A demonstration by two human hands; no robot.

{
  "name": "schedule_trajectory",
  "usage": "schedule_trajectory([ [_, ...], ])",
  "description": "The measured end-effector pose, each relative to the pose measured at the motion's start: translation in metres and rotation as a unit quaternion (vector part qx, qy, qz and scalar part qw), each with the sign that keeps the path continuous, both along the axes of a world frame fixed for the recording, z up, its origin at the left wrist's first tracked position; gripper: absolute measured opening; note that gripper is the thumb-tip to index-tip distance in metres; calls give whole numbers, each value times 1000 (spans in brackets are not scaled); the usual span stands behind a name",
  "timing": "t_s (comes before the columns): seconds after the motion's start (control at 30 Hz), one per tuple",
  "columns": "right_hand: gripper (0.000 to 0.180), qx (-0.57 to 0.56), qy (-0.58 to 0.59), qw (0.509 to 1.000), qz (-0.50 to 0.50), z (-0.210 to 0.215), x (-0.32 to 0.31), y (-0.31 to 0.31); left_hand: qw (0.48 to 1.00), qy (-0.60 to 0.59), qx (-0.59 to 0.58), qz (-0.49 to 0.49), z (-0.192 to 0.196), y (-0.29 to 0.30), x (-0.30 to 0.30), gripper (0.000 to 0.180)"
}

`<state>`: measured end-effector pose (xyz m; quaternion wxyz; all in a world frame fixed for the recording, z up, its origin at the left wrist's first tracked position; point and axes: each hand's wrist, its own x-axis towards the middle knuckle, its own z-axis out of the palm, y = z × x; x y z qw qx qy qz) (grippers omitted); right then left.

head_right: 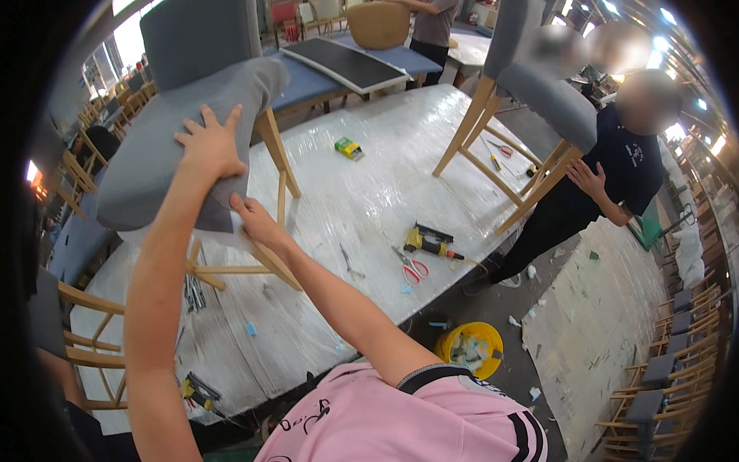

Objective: The person upholsters a wooden chair with gray fabric. They smooth and pull the fabric over the seat, staple it to the underside using a pneumatic staple gun, and trim excess fabric with scissors. The person repeats these steps on multiple chairs in a workshop setting.

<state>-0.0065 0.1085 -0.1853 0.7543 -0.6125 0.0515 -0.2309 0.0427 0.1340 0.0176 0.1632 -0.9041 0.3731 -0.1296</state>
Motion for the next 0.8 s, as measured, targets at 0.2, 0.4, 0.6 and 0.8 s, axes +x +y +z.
schedule_trajectory([
  [0.2,53,18,55,997,-47,-34,36,-2,996,-81,-25,18,-16,-17,-3,112],
  [0.4,84,-51,-53,997,6,-21,23,-6,994,-113,-1,-14,-18,-20,-8,110],
  [0.6,85,-39,-46,997,-46,-16,17,4,989,-145,-21,-27,-30,-17,13,111],
  [0.8,58,5,-47,981,-187,-55,47,10,984,-151,-83,-31,-44,-4,38,95],
])
